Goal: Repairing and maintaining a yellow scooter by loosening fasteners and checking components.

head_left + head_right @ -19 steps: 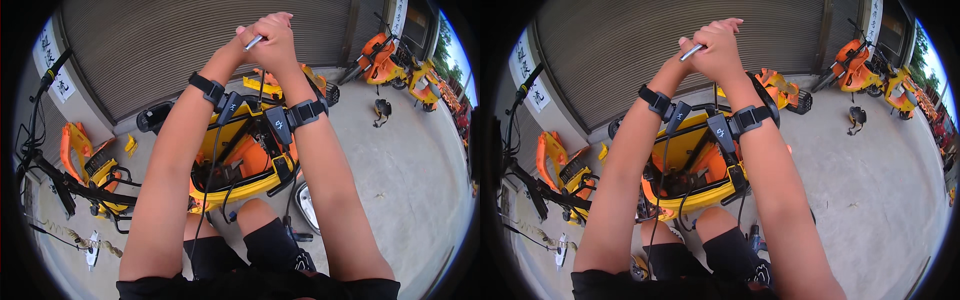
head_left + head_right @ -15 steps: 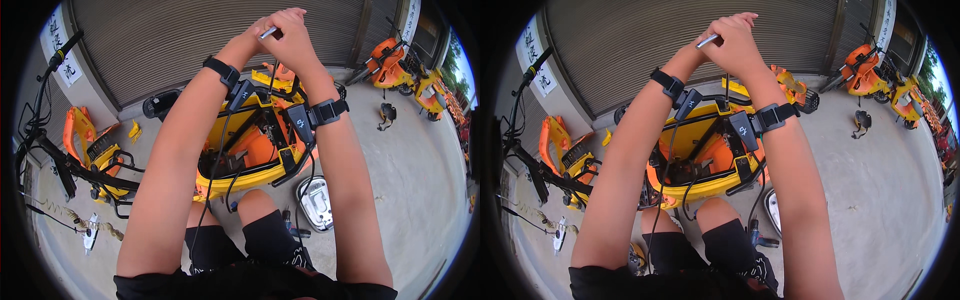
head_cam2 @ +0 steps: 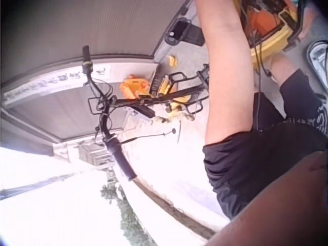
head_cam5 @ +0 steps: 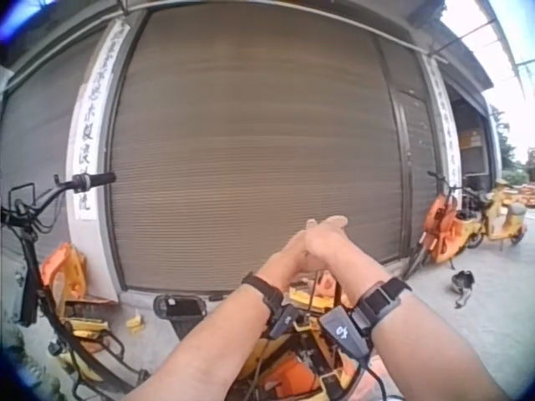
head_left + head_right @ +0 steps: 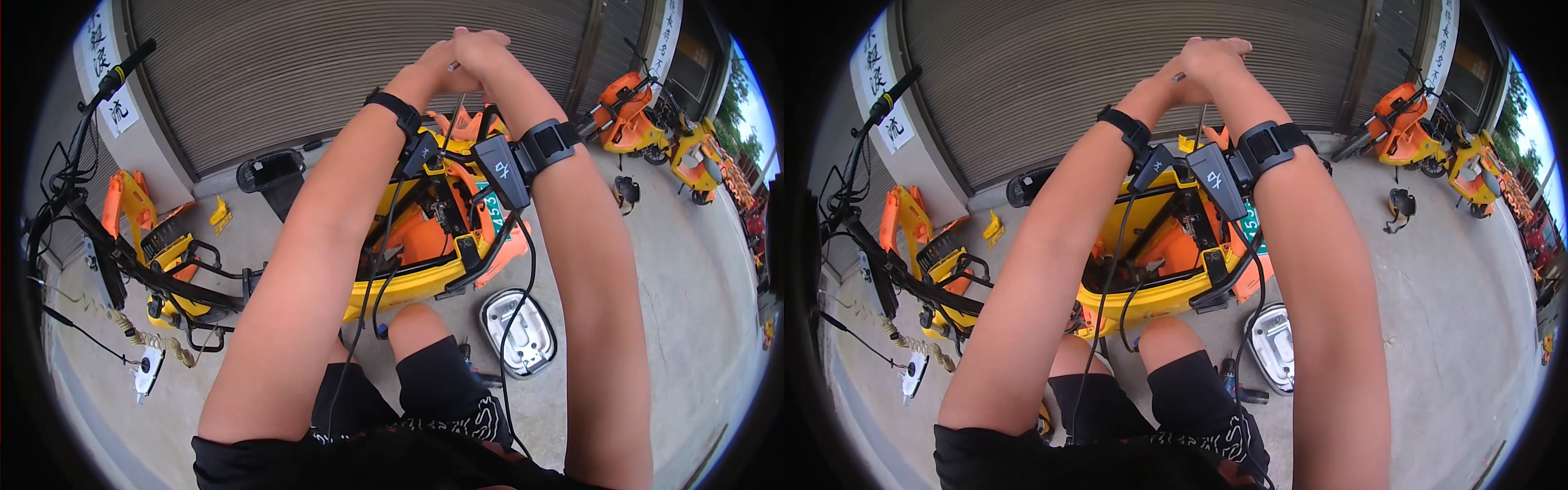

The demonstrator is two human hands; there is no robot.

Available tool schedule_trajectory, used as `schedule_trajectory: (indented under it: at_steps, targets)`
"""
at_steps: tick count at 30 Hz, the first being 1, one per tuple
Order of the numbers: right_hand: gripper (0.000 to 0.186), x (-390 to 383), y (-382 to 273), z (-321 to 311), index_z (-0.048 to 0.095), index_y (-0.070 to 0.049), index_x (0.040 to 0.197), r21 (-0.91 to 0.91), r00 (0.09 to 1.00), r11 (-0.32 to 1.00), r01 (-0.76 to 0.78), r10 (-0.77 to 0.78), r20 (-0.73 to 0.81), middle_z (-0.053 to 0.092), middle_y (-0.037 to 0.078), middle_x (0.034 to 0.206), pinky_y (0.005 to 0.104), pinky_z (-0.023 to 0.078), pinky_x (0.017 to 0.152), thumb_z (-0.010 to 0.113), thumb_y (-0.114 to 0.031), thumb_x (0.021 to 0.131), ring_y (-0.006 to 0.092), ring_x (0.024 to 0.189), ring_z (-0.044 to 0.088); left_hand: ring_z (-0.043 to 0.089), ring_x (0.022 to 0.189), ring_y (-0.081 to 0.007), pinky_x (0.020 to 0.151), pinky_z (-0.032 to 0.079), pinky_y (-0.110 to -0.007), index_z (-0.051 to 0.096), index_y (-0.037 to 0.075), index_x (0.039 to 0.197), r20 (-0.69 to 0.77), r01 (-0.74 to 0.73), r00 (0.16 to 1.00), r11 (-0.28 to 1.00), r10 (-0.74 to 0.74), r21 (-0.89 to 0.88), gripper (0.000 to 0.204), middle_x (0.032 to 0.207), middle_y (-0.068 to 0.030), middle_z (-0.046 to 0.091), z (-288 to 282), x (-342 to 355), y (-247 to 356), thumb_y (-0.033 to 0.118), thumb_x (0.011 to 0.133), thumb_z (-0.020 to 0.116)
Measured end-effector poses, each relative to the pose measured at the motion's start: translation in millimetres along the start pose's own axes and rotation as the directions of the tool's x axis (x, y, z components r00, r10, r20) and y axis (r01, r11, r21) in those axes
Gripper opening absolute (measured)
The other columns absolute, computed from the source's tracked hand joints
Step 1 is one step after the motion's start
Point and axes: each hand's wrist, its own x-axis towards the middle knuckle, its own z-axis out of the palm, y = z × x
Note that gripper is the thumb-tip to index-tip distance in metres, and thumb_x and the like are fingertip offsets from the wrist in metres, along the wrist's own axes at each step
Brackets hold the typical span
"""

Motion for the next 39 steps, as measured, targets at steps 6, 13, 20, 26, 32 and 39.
schedule_trajectory:
  at_steps: [6,13,20,26,32,39]
  targets:
    - [0.041,18,-9,-2,0.058,-0.004,0.123,-0.138,0.992,0.99,0.009,0.009,0.129,0.063,0.022,0.099,0.0517,0.048,0.082,0.047,-0.026,0.09,0.0389,0.093,0.064,0.061,0.104,-0.0265,0.092,0.048,-0.035,0.061,0.014,0.119,0.119,-0.067,0.99,0.997,0.071,-0.035,0.05,0.112,-0.0091,0.064,1,0,-7,0.027,0.072,0.075]
    - [0.048,39,-6,7,0.045,-0.006,0.135,-0.694,0.946,0.657,0.295,-0.303,0.115,0.069,0.015,0.098,0.0528,0.047,0.092,0.054,-0.028,0.093,0.038,0.094,0.067,0.054,0.118,-0.0216,0.107,0.039,-0.034,0.057,0.015,0.126,0.015,-0.175,0.985,0.983,0.174,0.056,0.053,0.126,-0.0031,0.058,24,4,-23,0.026,0.078,0.077]
    - [0.048,31,-12,2,0.049,-0.011,0.13,-0.843,0.911,0.345,0.412,-0.145,0.386,0.066,0.02,0.104,0.0486,0.047,0.088,0.06,-0.032,0.087,0.0386,0.096,0.065,0.065,0.1,-0.0201,0.088,0.05,-0.035,0.068,0.023,0.104,-0.112,-0.223,0.967,0.972,0.23,0.073,0.028,0.106,-0.0024,0.069,8,3,-4,0.034,0.078,0.064]
    - [0.045,34,31,-20,0.059,-0.004,0.118,-0.524,0.633,0.411,0.746,-0.681,0.367,0.069,0.019,0.091,0.0377,0.053,0.076,0.059,-0.04,0.091,0.0335,0.086,0.068,0.052,0.121,-0.0236,0.097,0.04,-0.043,0.053,0.012,0.122,-0.068,0.245,0.969,0.881,-0.238,0.406,0.072,0.135,-0.0097,0.05,-34,-23,29,0.056,0.068,0.073]
    - [0.044,28,40,-21,0.053,-0.01,0.118,-0.712,0.54,0.194,0.675,-0.786,0.299,0.069,0.012,0.1,0.04,0.053,0.075,0.053,-0.046,0.093,0.031,0.087,0.068,0.041,0.129,-0.0295,0.093,0.036,-0.055,0.051,0.008,0.123,-0.205,0.251,0.967,0.713,-0.152,0.654,0.076,0.123,-0.0107,0.053,-56,-45,33,0.059,0.069,0.07]
    - [0.017,2,46,55,0.061,-0.011,0.097,-0.655,0.344,0.434,0.619,-0.899,-0.27,0.058,0.006,0.118,0.0609,0.025,0.105,0.064,-0.021,0.083,0.0267,0.124,0.045,0.056,0.111,-0.0327,0.089,0.041,-0.052,0.052,0.005,0.121,-0.037,0.275,0.942,0.704,-0.333,0.655,0.059,0.121,-0.0141,0.058,-85,-69,44,0.042,0.077,0.067]
